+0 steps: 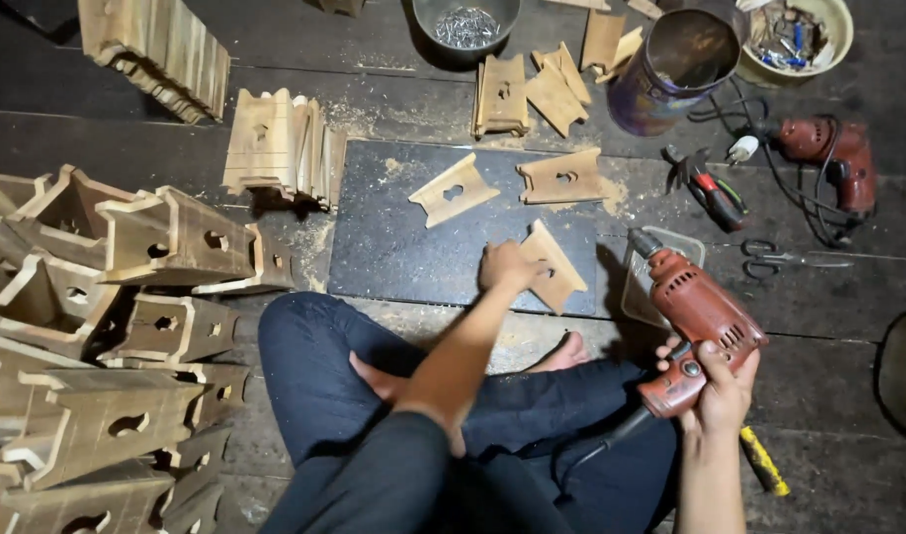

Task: Repetitively drilling holes into small pre-cut wooden components using a hand-held power drill while sitting on the floor.

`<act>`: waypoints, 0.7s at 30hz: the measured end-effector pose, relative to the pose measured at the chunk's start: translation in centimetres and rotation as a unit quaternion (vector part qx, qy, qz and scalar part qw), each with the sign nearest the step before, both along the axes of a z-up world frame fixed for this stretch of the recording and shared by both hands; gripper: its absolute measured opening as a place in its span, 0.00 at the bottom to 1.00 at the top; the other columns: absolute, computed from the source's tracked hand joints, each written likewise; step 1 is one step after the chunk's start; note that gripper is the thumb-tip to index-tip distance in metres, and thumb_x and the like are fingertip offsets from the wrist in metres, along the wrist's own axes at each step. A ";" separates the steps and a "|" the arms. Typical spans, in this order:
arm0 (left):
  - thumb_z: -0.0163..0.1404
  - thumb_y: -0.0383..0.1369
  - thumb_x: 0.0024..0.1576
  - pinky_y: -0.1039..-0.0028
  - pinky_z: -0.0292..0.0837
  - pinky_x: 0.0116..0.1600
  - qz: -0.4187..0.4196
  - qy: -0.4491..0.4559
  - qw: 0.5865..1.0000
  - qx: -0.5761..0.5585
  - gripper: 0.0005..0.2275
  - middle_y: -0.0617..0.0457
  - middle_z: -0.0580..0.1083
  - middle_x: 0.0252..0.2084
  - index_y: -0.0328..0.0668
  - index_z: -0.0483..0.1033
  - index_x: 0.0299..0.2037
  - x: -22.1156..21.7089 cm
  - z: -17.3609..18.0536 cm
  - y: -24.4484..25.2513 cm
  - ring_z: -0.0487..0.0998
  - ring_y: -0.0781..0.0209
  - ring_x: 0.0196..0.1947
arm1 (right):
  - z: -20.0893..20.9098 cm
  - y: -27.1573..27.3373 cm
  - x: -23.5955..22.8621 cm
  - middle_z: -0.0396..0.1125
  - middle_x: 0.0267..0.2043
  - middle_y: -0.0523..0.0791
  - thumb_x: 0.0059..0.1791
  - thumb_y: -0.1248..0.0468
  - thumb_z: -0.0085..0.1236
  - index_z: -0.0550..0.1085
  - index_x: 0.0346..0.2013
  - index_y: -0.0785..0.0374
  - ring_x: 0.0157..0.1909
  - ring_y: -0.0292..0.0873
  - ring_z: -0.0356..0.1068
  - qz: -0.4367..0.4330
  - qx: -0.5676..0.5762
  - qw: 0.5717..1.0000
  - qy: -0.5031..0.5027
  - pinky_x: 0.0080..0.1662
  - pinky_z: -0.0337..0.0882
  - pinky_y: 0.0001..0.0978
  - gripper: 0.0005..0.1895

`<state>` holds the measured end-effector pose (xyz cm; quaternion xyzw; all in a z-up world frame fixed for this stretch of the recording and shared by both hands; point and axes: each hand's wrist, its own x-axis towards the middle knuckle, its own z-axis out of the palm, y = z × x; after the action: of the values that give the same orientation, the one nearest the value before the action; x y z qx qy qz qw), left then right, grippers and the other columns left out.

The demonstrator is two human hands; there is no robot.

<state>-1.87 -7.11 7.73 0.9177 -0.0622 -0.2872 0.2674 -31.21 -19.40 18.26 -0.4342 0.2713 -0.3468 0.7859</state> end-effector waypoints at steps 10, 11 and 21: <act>0.50 0.25 0.56 0.72 0.70 0.28 0.106 0.065 0.919 -0.373 0.09 0.49 0.77 0.29 0.36 0.79 0.45 5.7 1.0 16.5 0.75 0.60 0.24 | 0.0 -0.2 0.2 0.70 0.47 0.53 0.53 0.71 0.51 0.58 0.69 0.53 0.36 0.45 0.75 -0.012 -0.002 1.000 0.002 0.34 0.78 0.29 0.30; 0.46 0.17 0.52 0.73 0.66 0.22 0.202 0.085 0.829 -0.514 0.11 0.47 0.74 0.25 0.31 0.74 0.44 7.0 2.9 18.3 0.74 0.59 0.19 | 0.1 -0.1 0.4 0.70 0.46 0.53 0.53 0.71 0.50 0.58 0.69 0.52 0.37 0.46 0.75 -0.011 -0.001 1.000 0.005 0.34 0.78 0.29 0.30; 0.51 0.29 0.65 0.68 0.88 0.58 0.464 -0.063 0.621 -0.629 0.08 0.42 0.68 0.47 0.30 0.65 0.43 19.3 14.7 27.7 0.82 0.49 0.49 | 0.7 0.5 0.8 0.69 0.45 0.53 0.53 0.71 0.49 0.58 0.67 0.53 0.36 0.44 0.74 -0.003 -0.017 1.000 -0.002 0.33 0.77 0.26 0.28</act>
<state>17.47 20.64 22.47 0.4487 0.1894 0.0422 0.8724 -30.46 -18.86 18.97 -0.4456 0.2655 -0.3545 0.7780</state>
